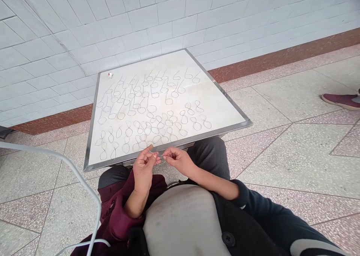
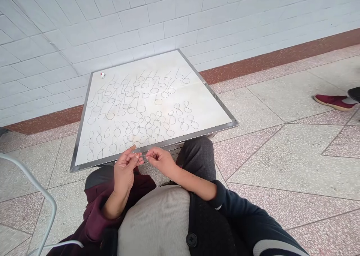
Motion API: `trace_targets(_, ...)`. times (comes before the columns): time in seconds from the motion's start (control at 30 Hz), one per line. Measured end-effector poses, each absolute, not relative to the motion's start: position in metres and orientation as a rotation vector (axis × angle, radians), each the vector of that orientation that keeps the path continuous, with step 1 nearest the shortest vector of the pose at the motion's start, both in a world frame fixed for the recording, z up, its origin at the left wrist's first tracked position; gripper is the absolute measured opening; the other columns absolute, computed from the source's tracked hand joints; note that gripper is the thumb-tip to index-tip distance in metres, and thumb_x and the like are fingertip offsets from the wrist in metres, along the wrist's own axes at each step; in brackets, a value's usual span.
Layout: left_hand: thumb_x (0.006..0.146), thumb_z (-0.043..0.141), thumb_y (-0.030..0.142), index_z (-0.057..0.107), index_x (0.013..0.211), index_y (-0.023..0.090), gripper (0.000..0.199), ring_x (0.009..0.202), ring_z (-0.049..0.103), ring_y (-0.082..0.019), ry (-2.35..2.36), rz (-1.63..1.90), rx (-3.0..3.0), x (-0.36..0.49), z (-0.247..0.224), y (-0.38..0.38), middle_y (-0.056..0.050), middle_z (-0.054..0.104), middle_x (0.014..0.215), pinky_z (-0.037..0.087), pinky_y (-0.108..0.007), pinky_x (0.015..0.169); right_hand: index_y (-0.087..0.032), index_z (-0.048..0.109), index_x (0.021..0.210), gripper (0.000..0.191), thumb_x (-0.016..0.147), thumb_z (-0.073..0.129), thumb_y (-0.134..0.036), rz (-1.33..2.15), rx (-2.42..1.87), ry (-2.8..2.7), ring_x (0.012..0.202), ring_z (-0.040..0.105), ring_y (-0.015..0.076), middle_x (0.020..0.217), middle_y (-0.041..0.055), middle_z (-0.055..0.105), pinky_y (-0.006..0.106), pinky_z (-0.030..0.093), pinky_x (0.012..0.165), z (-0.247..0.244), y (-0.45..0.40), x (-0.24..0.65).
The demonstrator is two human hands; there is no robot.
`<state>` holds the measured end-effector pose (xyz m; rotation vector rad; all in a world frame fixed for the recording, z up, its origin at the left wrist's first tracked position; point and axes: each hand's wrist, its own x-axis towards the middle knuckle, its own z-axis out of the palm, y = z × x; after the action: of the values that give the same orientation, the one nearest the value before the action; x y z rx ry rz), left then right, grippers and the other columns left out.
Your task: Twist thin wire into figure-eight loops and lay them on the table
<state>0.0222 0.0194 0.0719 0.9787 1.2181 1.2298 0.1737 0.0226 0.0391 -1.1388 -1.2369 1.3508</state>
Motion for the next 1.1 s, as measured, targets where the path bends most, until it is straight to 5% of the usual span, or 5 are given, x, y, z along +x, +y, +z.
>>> trace_targets(0.23, 0.075, 0.074, 0.028, 0.062, 0.117, 0.019, 0.045, 0.064, 0.064, -0.01, 1.172, 1.262, 0.901, 0.0247, 0.0664, 0.0189, 0.002, 0.067, 0.072, 0.052, -0.025, 0.069, -0.019, 0.065, 0.084, 0.021, 0.081, 0.063, -0.041, 1.397, -1.046, -1.239, 0.066, 0.053, 0.0124, 0.078, 0.0008, 0.062, 0.027, 0.043, 0.061, 0.0425, 0.0228, 0.1742)
trace_targets(0.53, 0.075, 0.074, 0.027, 0.059, 0.121, 0.019, 0.049, 0.073, 0.064, -0.013, 1.166, 1.369, 0.796, 0.0237, 0.0729, 0.0188, 0.001, 0.065, 0.077, 0.055, -0.027, 0.068, -0.019, 0.065, 0.091, 0.028, 0.078, 0.073, -0.043, 2.031, -0.773, -0.735, 0.071, 0.055, 0.0088, 0.093, 0.0033, 0.067, 0.021, 0.042, 0.061, 0.0408, 0.0165, 0.1731)
trace_targets(0.67, 0.075, 0.073, 0.025, 0.059, 0.12, 0.018, 0.048, 0.07, 0.063, -0.011, 1.166, 1.346, 0.806, 0.0238, 0.0737, 0.0192, 0.0, 0.066, 0.077, 0.053, -0.022, 0.062, -0.019, 0.066, 0.089, 0.025, 0.075, 0.077, -0.036, 2.095, -0.694, -0.619, 0.066, 0.055, 0.0077, 0.082, 0.0003, 0.066, 0.022, 0.043, 0.064, 0.0373, 0.0161, 0.1713)
trace_targets(0.9, 0.077, 0.071, 0.025, 0.06, 0.121, 0.019, 0.046, 0.068, 0.063, -0.012, 1.171, 1.291, 0.903, 0.0243, 0.0752, 0.0167, 0.0, 0.066, 0.075, 0.051, -0.02, 0.056, -0.018, 0.061, 0.078, 0.024, 0.069, 0.079, -0.031, 1.996, -0.809, -0.707, 0.056, 0.045, 0.006, 0.07, -0.0044, 0.057, 0.02, 0.035, 0.056, 0.0436, 0.0172, 0.1721)
trace_targets(1.1, 0.077, 0.071, 0.026, 0.059, 0.121, 0.019, 0.047, 0.067, 0.064, -0.012, 1.182, 1.307, 0.921, 0.0265, 0.072, 0.0157, 0.0, 0.066, 0.075, 0.054, -0.024, 0.059, -0.02, 0.058, 0.078, 0.009, 0.078, 0.062, -0.027, 1.548, -1.005, -1.15, 0.058, 0.04, 0.0086, 0.069, -0.0048, 0.051, 0.022, 0.031, 0.056, 0.0404, 0.0187, 0.1676)
